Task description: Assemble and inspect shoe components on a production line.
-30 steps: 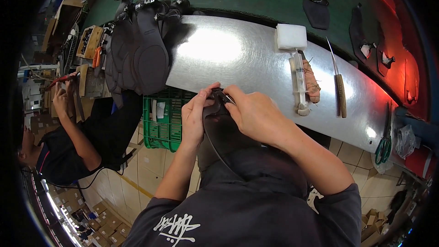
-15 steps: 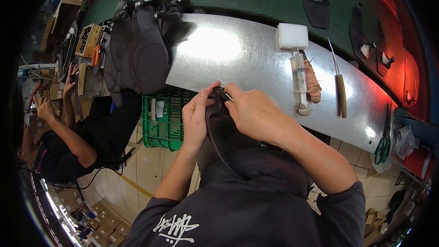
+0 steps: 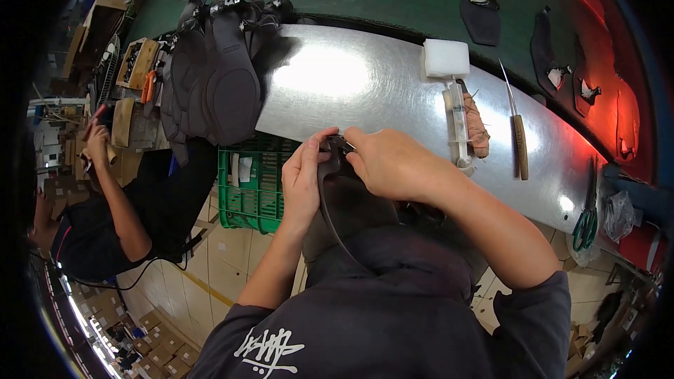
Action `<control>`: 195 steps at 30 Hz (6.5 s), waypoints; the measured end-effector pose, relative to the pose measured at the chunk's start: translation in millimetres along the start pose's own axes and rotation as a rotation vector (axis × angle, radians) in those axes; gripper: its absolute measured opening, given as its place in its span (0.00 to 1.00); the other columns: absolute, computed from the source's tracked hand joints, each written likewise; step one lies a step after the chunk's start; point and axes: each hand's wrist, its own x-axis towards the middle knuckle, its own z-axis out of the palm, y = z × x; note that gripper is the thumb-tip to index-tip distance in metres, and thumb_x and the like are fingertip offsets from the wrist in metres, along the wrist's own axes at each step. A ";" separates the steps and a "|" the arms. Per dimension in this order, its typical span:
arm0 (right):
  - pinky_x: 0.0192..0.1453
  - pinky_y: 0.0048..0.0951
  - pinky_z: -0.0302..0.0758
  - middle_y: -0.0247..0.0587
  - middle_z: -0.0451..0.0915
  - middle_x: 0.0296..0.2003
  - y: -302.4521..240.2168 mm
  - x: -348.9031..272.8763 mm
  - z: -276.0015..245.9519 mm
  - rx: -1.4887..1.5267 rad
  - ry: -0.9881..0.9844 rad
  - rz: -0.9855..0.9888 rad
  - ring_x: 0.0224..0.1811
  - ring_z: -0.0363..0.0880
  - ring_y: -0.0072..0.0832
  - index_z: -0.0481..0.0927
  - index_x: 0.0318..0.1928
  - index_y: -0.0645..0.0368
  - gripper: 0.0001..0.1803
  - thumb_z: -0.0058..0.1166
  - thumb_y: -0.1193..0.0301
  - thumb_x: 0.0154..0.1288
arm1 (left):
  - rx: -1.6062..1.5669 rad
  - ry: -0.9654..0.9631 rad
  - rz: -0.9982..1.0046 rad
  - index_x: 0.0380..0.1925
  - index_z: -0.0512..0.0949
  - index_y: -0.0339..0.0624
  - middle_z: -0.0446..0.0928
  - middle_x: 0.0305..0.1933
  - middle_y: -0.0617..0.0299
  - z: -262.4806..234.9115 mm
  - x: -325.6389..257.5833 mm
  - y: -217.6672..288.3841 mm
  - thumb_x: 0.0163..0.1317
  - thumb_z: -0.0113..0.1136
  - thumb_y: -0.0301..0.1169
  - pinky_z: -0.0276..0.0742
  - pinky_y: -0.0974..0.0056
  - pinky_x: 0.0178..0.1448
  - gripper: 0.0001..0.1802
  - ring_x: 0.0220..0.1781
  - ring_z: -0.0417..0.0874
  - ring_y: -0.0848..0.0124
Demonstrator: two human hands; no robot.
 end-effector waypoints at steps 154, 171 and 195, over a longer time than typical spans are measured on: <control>0.35 0.16 0.66 0.25 0.74 0.29 7.5 -51.1 41.6 0.873 0.407 -0.053 0.31 0.68 0.11 0.77 0.36 0.63 0.04 0.54 0.75 0.66 | -0.375 -0.137 -0.224 0.51 0.77 0.31 0.81 0.45 0.60 14.7 -34.0 56.1 0.65 0.57 0.24 0.75 0.73 0.50 0.16 0.44 0.80 0.78; 0.44 0.26 0.65 0.31 0.83 0.27 12.1 -55.0 33.5 0.446 0.710 -0.227 0.26 0.77 0.21 0.84 0.35 0.57 0.05 0.62 0.72 0.57 | -0.527 -0.148 -0.391 0.52 0.75 0.32 0.80 0.42 0.62 13.6 -28.1 45.4 0.64 0.60 0.32 0.76 0.73 0.46 0.19 0.41 0.79 0.79; 0.42 0.31 0.62 0.30 0.82 0.26 11.8 -55.1 8.4 0.082 0.882 -0.453 0.25 0.77 0.24 0.83 0.35 0.54 0.07 0.64 0.74 0.53 | -0.211 -0.075 0.068 0.55 0.77 0.32 0.82 0.47 0.58 21.5 -26.8 65.2 0.65 0.59 0.21 0.74 0.75 0.51 0.18 0.45 0.80 0.79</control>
